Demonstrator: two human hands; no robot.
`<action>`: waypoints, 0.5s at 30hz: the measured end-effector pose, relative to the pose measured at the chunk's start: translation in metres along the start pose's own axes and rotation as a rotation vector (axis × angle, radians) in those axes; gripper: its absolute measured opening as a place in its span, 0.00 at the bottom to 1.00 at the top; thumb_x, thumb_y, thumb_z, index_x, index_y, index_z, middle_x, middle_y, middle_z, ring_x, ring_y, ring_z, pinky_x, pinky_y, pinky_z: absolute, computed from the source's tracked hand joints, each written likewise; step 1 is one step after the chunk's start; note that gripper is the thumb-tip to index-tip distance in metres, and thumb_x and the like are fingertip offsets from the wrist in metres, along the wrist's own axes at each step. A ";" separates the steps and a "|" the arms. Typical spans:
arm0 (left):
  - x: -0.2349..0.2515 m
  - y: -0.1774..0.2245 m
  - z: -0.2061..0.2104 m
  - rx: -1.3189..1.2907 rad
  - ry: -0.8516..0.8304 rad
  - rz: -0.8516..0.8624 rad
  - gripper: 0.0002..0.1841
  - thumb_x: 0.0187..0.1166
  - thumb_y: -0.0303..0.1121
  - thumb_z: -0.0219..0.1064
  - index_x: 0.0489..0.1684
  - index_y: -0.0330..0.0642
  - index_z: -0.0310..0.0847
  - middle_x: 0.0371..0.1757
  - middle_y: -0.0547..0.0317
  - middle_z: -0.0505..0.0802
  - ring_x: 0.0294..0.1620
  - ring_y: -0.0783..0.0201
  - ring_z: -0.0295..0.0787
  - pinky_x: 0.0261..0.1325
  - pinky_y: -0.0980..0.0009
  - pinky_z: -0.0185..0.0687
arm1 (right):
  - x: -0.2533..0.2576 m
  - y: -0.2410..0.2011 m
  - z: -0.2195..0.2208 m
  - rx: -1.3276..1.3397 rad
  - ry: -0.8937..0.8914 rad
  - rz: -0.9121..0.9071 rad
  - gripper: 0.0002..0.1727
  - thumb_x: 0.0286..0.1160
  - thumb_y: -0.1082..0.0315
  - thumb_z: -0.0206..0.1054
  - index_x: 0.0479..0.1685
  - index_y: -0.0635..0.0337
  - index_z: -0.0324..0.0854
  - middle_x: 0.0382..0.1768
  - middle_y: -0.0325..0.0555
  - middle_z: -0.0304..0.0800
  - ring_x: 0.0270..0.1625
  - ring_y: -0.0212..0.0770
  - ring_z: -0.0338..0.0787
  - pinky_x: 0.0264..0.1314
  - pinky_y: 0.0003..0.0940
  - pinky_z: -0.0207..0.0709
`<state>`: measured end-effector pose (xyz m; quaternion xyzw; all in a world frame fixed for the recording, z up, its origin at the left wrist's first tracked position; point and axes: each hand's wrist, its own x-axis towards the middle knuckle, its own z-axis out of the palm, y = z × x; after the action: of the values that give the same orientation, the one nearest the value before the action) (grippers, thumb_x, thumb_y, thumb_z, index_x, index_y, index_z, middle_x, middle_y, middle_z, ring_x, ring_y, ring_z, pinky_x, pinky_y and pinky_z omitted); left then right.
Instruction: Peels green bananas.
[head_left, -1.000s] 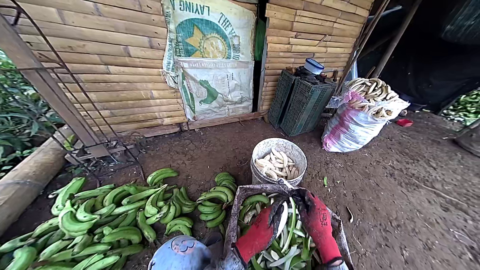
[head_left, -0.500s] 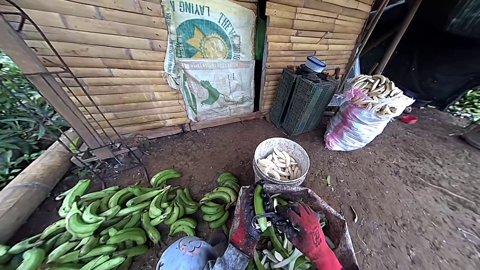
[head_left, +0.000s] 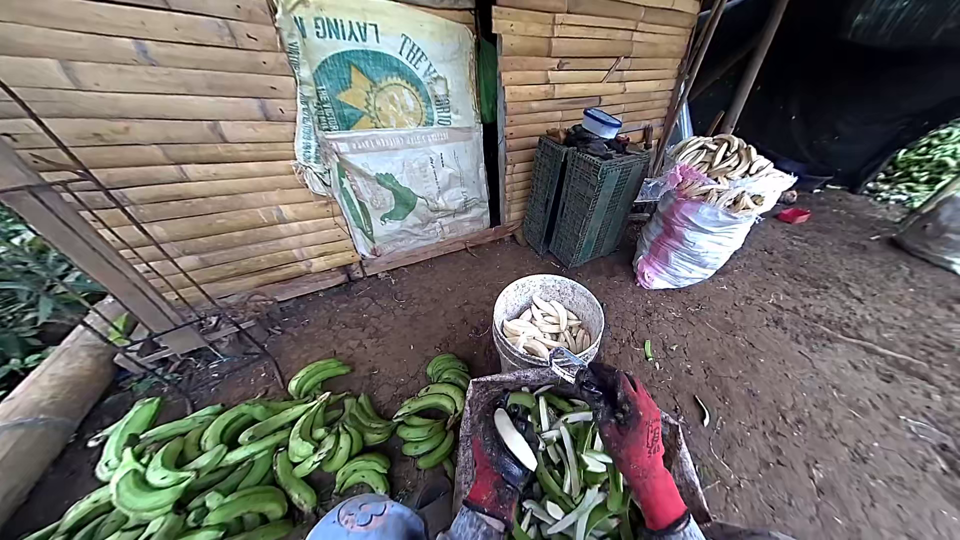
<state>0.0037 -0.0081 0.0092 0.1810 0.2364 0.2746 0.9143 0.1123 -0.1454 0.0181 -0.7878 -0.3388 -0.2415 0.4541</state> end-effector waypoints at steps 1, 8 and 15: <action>0.004 0.007 0.012 0.021 -0.020 0.133 0.24 0.95 0.47 0.31 0.43 0.49 0.74 0.18 0.67 0.81 0.12 0.73 0.78 0.14 0.78 0.78 | 0.002 -0.001 -0.003 0.036 0.025 -0.020 0.22 0.74 0.52 0.66 0.56 0.59 0.92 0.47 0.49 0.96 0.49 0.45 0.95 0.52 0.42 0.88; 0.079 0.065 0.109 0.983 -0.129 0.711 0.29 0.95 0.44 0.43 0.94 0.50 0.48 0.85 0.53 0.73 0.79 0.59 0.73 0.80 0.55 0.67 | 0.000 -0.003 -0.003 0.116 0.022 -0.036 0.22 0.76 0.51 0.67 0.56 0.59 0.92 0.47 0.47 0.96 0.48 0.40 0.94 0.53 0.38 0.87; 0.080 0.019 0.022 1.916 -0.417 0.038 0.18 0.88 0.41 0.60 0.64 0.37 0.83 0.51 0.45 0.90 0.48 0.56 0.88 0.57 0.55 0.83 | 0.008 0.002 -0.018 0.130 0.059 -0.023 0.22 0.77 0.50 0.67 0.56 0.57 0.92 0.47 0.45 0.96 0.49 0.37 0.94 0.54 0.34 0.87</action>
<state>0.0663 0.0501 0.0092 0.8951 0.1902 -0.0564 0.3992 0.1180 -0.1596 0.0306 -0.7453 -0.3492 -0.2470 0.5115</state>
